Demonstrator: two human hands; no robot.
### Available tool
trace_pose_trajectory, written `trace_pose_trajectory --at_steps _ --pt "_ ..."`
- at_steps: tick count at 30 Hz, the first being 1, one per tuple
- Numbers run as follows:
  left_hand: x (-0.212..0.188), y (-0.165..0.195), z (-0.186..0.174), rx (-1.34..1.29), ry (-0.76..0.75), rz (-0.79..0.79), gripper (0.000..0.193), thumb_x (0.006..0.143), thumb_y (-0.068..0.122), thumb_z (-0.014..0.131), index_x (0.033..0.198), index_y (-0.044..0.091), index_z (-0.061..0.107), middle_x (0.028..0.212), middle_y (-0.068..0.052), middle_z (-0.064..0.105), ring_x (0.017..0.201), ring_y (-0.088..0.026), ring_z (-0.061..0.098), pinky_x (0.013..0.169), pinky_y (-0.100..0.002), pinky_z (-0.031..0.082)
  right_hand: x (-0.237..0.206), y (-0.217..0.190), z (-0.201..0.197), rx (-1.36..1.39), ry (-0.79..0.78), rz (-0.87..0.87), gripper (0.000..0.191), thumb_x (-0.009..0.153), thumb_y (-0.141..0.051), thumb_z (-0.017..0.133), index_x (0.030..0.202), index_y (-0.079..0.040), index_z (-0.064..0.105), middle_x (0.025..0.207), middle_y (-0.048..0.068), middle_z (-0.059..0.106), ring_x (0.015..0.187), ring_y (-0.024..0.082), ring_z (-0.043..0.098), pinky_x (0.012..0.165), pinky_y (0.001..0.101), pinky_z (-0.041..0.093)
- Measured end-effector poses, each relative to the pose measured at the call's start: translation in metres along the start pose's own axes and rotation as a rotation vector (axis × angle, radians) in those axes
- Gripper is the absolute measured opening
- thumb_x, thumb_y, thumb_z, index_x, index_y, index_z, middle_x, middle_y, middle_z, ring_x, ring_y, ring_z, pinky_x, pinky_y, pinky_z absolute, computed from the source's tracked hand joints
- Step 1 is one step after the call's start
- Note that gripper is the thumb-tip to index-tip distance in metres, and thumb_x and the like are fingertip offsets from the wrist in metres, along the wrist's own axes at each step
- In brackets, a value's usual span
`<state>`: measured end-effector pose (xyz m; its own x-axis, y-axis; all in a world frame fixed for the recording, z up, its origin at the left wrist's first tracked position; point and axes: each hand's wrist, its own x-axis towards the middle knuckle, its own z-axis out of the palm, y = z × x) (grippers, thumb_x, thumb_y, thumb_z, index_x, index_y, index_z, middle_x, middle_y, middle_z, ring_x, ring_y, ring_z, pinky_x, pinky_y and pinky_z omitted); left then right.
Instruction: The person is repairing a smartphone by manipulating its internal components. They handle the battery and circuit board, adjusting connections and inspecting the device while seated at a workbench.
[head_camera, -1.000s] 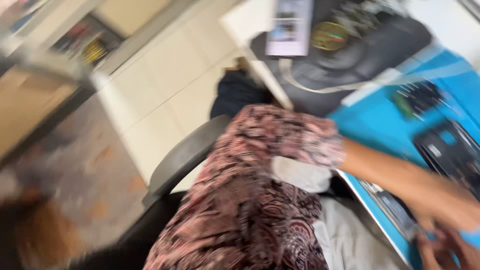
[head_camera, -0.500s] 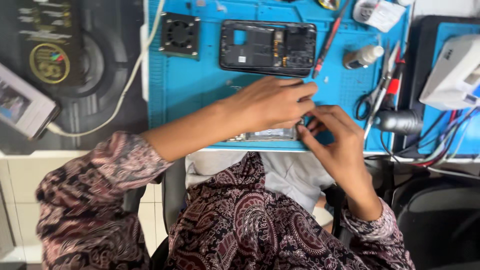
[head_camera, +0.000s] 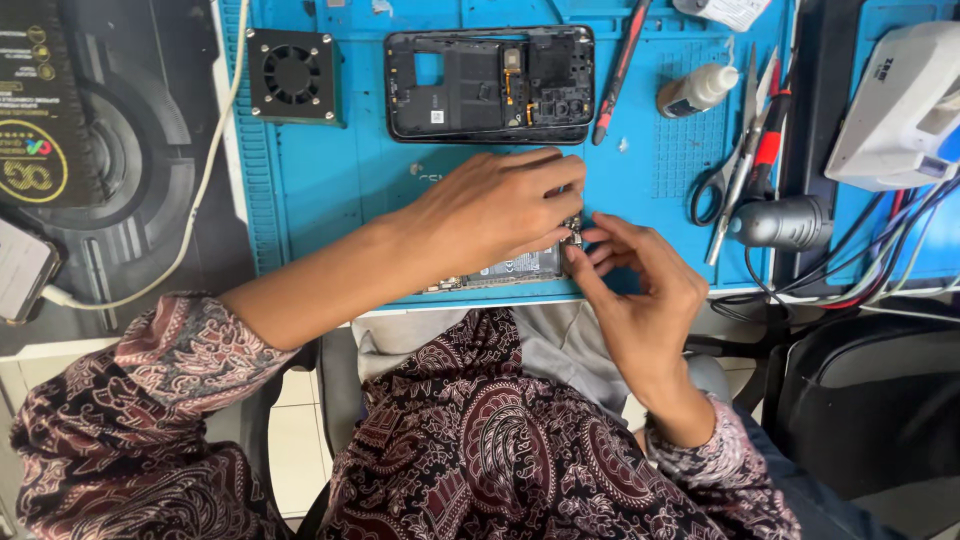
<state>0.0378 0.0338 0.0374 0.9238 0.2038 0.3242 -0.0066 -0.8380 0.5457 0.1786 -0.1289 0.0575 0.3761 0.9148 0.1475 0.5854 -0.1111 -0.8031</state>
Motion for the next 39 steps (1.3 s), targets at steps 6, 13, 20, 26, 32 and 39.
trace_pose_trajectory --at_steps 6,13,20,26,32,39 --pt "0.005 -0.002 -0.007 -0.135 -0.017 -0.025 0.033 0.082 0.017 0.083 0.101 0.0 0.062 0.111 -0.01 0.055 0.1 -0.028 0.064 0.079 -0.042 0.057 -0.011 0.002 0.013 0.217 0.132 0.143 0.036 0.09 0.008 0.079 0.124 0.005 0.068 0.106 0.011 0.074 0.092 0.01 0.067 0.079 0.0216 0.054" --pt "0.006 -0.003 -0.007 -0.225 0.021 -0.018 0.025 0.088 0.014 0.079 0.101 -0.001 0.063 0.108 -0.01 0.057 0.095 -0.029 0.064 0.079 -0.042 0.055 -0.003 0.016 0.005 0.313 0.027 0.227 0.036 0.091 0.009 0.076 0.125 0.006 0.067 0.107 0.009 0.071 0.096 0.01 0.066 0.078 0.0206 0.051" --pt "0.011 -0.006 -0.007 -0.271 -0.026 -0.087 0.011 0.098 0.01 0.07 0.094 0.002 0.065 0.098 -0.009 0.059 0.088 -0.028 0.064 0.075 -0.044 0.052 0.015 0.017 -0.019 0.254 -0.166 0.237 0.026 0.093 0.005 0.076 0.119 0.006 0.071 0.109 0.011 0.075 0.099 0.011 0.07 0.082 0.0218 0.056" --pt "0.022 -0.009 -0.007 -0.177 -0.07 -0.064 0.008 0.088 0.001 0.069 0.091 0.001 0.061 0.098 -0.011 0.057 0.088 -0.032 0.065 0.072 -0.046 0.052 0.024 0.014 -0.027 0.108 -0.224 0.167 0.023 0.092 0.002 0.077 0.115 0.001 0.074 0.107 0.01 0.077 0.092 0.01 0.071 0.075 0.022 0.057" --pt "0.031 -0.013 -0.008 -0.077 -0.138 -0.003 0.019 0.079 -0.004 0.068 0.096 -0.001 0.061 0.103 -0.015 0.057 0.094 -0.035 0.067 0.073 -0.047 0.055 0.029 0.015 -0.027 0.108 -0.236 0.13 0.024 0.091 0.002 0.078 0.115 0.0 0.074 0.102 0.009 0.075 0.088 0.011 0.069 0.073 0.0224 0.055" --pt "0.038 -0.012 -0.009 -0.023 -0.179 0.016 0.018 0.072 -0.006 0.069 0.089 -0.004 0.062 0.102 -0.016 0.061 0.099 -0.035 0.068 0.077 -0.046 0.056 0.032 0.013 -0.031 0.022 -0.26 0.037 0.024 0.089 0.0 0.08 0.113 -0.002 0.076 0.097 0.008 0.072 0.083 0.013 0.067 0.071 0.0247 0.053"
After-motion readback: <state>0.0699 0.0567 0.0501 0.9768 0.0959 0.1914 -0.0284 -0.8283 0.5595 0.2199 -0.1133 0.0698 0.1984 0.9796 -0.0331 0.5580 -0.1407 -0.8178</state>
